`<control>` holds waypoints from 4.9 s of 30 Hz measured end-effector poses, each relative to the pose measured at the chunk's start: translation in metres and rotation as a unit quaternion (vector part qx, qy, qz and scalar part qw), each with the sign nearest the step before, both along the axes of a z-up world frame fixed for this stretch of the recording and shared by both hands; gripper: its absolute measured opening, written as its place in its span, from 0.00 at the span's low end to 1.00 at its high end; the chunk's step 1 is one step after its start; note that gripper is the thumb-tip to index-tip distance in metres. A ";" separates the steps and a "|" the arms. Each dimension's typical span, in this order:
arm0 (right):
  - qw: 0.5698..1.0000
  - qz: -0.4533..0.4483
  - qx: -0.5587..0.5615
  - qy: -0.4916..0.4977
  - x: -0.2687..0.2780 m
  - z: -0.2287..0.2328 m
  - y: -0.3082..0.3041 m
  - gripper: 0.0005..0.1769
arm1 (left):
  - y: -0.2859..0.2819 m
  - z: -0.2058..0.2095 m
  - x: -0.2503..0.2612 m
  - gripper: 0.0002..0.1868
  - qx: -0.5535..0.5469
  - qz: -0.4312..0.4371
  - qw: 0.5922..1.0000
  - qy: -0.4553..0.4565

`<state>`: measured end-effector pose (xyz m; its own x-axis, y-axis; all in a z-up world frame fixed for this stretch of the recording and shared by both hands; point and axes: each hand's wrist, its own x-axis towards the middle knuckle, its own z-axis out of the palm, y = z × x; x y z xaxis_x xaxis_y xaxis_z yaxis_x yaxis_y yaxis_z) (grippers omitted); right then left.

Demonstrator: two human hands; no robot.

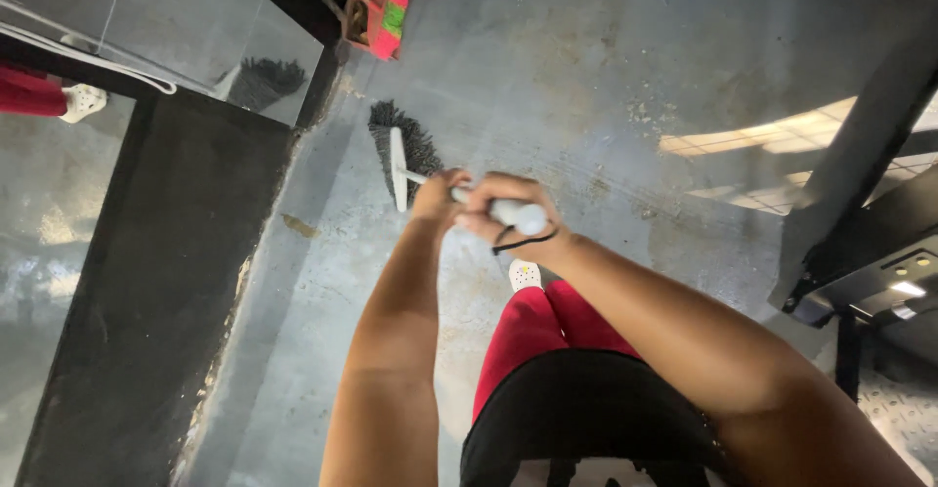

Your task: Mop the gym floor.

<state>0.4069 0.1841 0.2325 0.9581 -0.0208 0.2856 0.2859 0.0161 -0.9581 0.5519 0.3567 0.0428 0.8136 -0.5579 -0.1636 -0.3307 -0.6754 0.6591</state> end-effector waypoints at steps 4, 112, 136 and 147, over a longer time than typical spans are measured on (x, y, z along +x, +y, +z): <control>0.983 -0.141 -0.117 0.022 -0.031 0.015 -0.067 0.05 | -0.083 0.016 -0.036 0.22 0.015 -0.027 0.999 0.037; 0.977 -0.145 -0.152 0.016 0.364 0.137 -0.150 0.20 | -0.289 0.057 0.297 0.14 -0.170 -0.254 0.880 0.364; 0.967 -0.187 0.140 0.098 0.279 -0.057 -0.259 0.09 | -0.261 -0.034 0.328 0.18 0.110 -0.147 0.982 0.046; 0.955 -0.283 0.059 0.063 0.179 0.100 -0.484 0.15 | -0.554 0.000 0.178 0.10 0.019 -0.182 0.981 0.059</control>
<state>0.5858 -0.3000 0.3329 0.8108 -0.5702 0.1324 0.1630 0.0027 -0.9866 0.7304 -0.1975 0.0430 0.5354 -0.7997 -0.2718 -0.4776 -0.5520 0.6835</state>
